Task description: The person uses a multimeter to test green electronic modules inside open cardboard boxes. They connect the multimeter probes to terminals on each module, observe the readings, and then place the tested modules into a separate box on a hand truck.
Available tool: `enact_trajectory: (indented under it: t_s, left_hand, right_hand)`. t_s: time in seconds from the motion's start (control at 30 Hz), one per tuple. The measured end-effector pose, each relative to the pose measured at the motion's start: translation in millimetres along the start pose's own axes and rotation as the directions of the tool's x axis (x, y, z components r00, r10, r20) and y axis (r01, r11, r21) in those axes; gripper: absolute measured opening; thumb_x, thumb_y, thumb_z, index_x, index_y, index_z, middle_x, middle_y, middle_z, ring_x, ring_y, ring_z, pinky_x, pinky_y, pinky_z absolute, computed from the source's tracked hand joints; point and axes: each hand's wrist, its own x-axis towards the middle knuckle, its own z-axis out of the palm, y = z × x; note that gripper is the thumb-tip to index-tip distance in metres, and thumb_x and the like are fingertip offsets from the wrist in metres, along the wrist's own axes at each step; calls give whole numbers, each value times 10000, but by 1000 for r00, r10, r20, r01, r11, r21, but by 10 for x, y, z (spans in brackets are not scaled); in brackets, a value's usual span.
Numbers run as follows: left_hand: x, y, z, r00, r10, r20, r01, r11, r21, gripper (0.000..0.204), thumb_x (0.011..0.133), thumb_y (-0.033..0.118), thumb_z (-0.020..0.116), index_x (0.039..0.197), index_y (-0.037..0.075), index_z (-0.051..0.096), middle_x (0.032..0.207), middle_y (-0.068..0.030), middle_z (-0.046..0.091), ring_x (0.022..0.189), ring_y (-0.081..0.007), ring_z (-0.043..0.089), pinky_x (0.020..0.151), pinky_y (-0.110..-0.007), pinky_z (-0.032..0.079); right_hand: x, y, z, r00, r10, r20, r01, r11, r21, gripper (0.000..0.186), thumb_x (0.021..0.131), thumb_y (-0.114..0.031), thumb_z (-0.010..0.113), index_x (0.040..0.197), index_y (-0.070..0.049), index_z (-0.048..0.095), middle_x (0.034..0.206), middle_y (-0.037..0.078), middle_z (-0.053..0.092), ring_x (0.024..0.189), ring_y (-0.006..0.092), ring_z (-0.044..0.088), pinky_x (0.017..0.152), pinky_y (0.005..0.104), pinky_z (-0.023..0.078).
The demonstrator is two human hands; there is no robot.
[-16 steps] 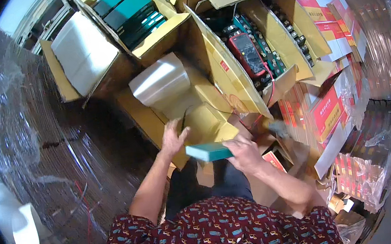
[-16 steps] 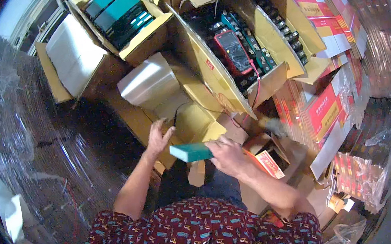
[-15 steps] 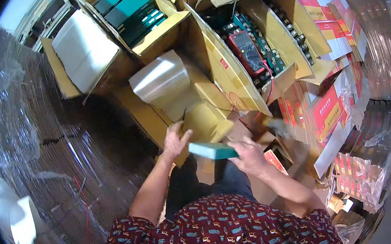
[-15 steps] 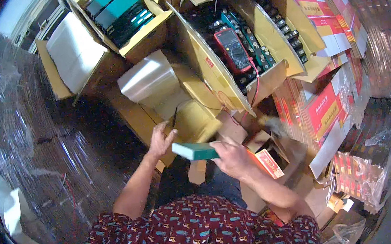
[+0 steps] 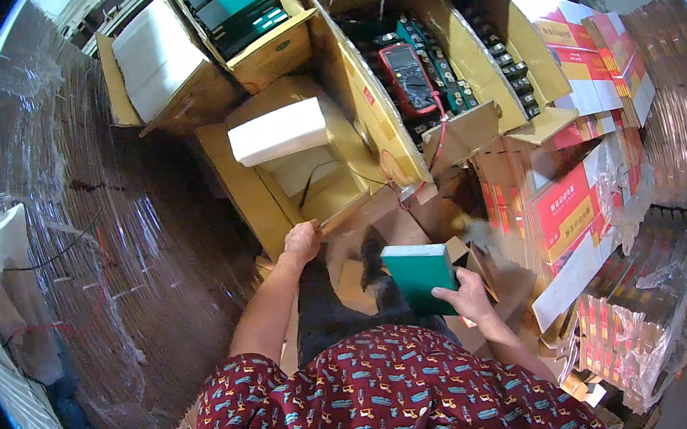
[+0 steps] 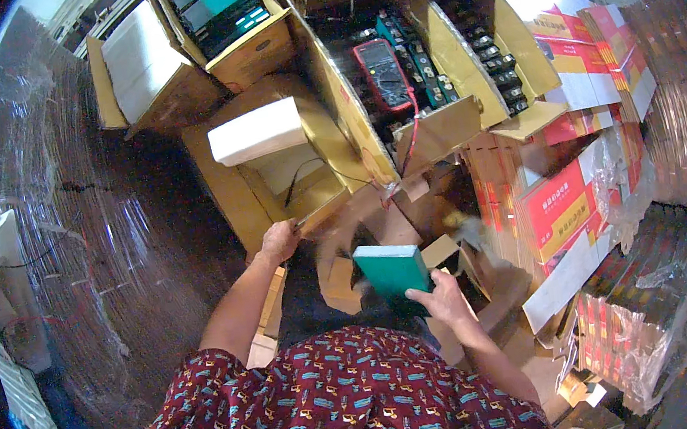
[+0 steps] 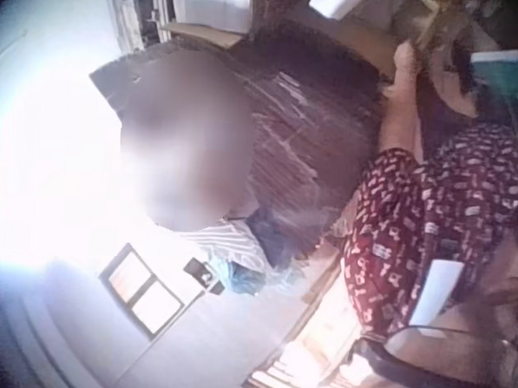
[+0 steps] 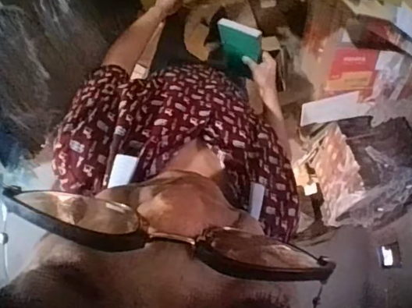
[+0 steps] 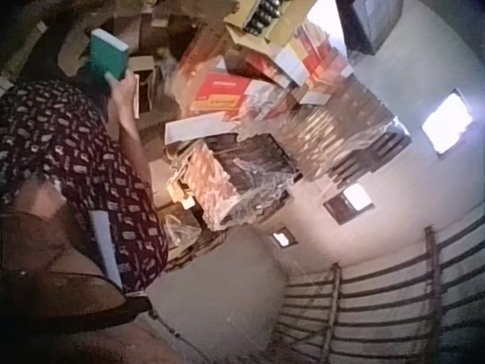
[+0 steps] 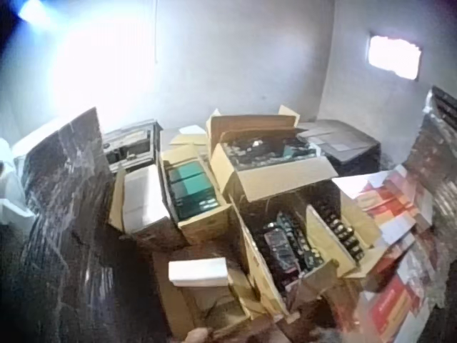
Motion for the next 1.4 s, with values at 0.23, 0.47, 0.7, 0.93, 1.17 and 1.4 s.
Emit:
enact_trajectory:
  t_s: [0.23, 0.47, 0.7, 0.93, 1.17, 1.4]
  left_hand:
    - [-152, 619, 80, 880, 314, -356, -253, 945, 207, 564, 869, 205, 727, 1394, 85, 562, 1376, -178, 610, 1309, -360, 546, 1107, -477, 426]
    - [319, 1602, 196, 863, 461, -206, -495, 852, -168, 751, 858, 280, 745, 1522, 93, 448, 1557, -178, 456, 1454, -377, 405, 1224, -551, 285]
    - [596, 2362, 500, 859, 506, 72, -495, 859, -134, 448, 967, 358, 670, 1357, 149, 599, 1400, -104, 608, 1291, -379, 561, 1096, -581, 407]
    - [29, 2725, -138, 742, 663, 99, -237, 398, -886, 316, 1091, 322, 539, 1120, 17, 614, 924, -40, 675, 883, -125, 648, 791, -327, 574]
    - [-227, 3229, -819, 721, 693, 4, 52, -48, -997, 260, 1088, 310, 540, 1094, 55, 589, 884, -54, 664, 784, -157, 655, 696, -309, 562]
    - [-534, 3372, -1571, 748, 663, 23, 339, -351, -873, 228, 1092, 266, 498, 1092, 61, 598, 909, -79, 684, 805, -202, 703, 712, -311, 617]
  right_hand:
    - [661, 469, -174, 979, -67, 194, 35, 986, 162, 361, 855, -140, 828, 1143, 29, 692, 1095, 65, 719, 1001, 153, 651, 931, 339, 532]
    - [317, 190, -594, 987, -44, 156, -12, 939, 343, 392, 894, -122, 787, 1225, 46, 661, 1127, 102, 723, 1019, 173, 680, 941, 346, 555]
    - [-52, 530, -318, 969, 243, -34, -15, 198, 980, 714, 955, -452, 730, 1511, -103, 450, 1471, 104, 550, 1346, 323, 517, 1142, 524, 430]
    - [253, 438, 83, 915, 200, -350, 321, 166, 932, 793, 962, -647, 604, 1532, -128, 416, 1446, 85, 559, 1279, 285, 566, 1082, 485, 488]
    - [304, -10, -168, 920, -196, -339, 372, 162, 914, 825, 937, -677, 607, 1541, -153, 406, 1449, 121, 569, 1245, 326, 614, 999, 517, 566]
    - [397, -374, -112, 905, -44, -424, 417, 295, 859, 907, 909, -793, 505, 1561, -173, 389, 1542, 80, 471, 1315, 318, 523, 1130, 483, 427]
